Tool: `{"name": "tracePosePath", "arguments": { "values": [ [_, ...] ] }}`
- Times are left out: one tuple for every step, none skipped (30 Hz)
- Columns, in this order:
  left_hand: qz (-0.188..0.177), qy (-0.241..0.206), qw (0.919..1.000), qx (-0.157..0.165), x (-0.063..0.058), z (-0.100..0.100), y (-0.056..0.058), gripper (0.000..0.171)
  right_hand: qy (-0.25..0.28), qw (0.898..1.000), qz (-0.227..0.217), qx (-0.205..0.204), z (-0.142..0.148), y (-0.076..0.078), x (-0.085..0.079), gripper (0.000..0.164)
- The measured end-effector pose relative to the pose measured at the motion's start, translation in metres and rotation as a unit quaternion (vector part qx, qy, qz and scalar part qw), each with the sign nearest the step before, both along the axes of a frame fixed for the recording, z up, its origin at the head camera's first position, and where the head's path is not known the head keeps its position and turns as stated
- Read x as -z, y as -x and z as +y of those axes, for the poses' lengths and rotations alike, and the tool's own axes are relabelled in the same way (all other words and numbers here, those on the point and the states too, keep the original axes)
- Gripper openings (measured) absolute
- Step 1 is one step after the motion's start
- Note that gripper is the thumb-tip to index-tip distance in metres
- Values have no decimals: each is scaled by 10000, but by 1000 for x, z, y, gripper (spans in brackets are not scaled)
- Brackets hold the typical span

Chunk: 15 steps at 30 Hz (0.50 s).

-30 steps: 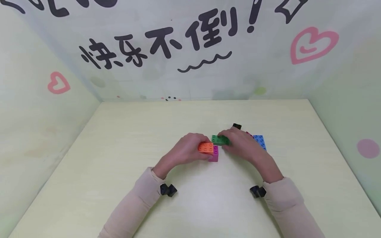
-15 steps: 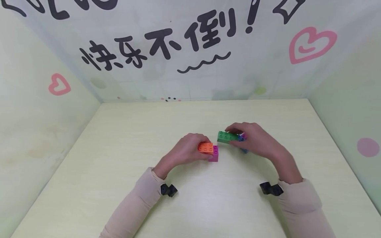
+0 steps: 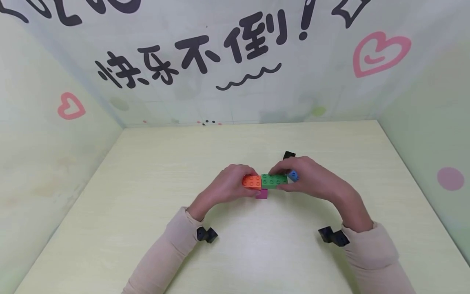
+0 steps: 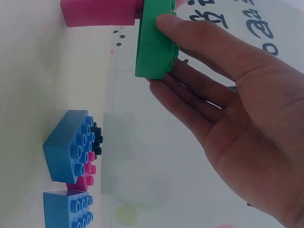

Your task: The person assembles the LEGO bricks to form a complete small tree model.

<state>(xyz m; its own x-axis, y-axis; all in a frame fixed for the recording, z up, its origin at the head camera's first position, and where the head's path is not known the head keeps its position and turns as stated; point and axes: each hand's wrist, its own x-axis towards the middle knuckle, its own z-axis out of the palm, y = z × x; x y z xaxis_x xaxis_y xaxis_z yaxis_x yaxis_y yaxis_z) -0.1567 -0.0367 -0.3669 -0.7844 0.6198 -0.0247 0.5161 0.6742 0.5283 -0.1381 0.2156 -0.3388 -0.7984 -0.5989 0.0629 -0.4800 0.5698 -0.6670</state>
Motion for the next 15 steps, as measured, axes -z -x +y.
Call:
{"name": "tracePosePath", "arguments": {
  "values": [
    [10, 4, 10000, 1, 0, 0, 0, 33, 9, 10000, 8, -12, 0, 0, 0, 38],
    [26, 11, 10000, 1, 0, 0, 0, 33, 12, 10000, 21, -17, -1, 0, 0, 38],
    [38, 14, 10000, -2, 0, 0, 0, 33, 20, 10000, 44, -33, -1, 0, 0, 38],
    [51, 21, 10000, -6, 0, 1, 0, 33, 29, 10000, 52, -44, -1, 0, 0, 38],
    [69, 30, 10000, -3, 0, 1, 0, 33, 26, 9999, 83, -56, -2, -1, 0, 38],
    [83, 32, 10000, -1, 0, 1, 0, 33, 17, 9999, 109, -60, -2, -1, 1, 38],
    [94, 31, 10000, 2, 0, 1, 0, 33, -6, 9999, 152, -54, -3, -1, 1, 39],
    [99, 25, 9999, 0, 0, 1, 0, 33, -27, 9998, 193, -45, -3, -1, 1, 39],
    [98, 16, 10000, -3, 0, 1, 0, 33, -60, 9997, 231, -34, -3, -1, 1, 40],
    [98, 11, 10000, -4, 0, 1, 0, 33, -94, 9996, 254, -18, -4, -1, 1, 40],
    [92, 3, 10000, -4, 0, 1, 0, 33, -139, 9995, 285, -2, -4, -1, 1, 40],
    [86, 2, 10000, -7, 0, 1, 0, 33, -183, 9993, 311, 6, -5, -1, 1, 40],
    [80, -2, 10000, -12, 0, 1, 0, 33, -222, 9992, 338, 7, -6, -1, 1, 40],
    [79, -2, 10000, -15, 0, 1, 0, 33, -261, 9990, 354, 10, -7, -1, 1, 40],
    [81, -3, 10000, -19, 0, 1, 0, 34, -298, 9988, 387, 11, -7, -1, 2, 40]
  ]
}}
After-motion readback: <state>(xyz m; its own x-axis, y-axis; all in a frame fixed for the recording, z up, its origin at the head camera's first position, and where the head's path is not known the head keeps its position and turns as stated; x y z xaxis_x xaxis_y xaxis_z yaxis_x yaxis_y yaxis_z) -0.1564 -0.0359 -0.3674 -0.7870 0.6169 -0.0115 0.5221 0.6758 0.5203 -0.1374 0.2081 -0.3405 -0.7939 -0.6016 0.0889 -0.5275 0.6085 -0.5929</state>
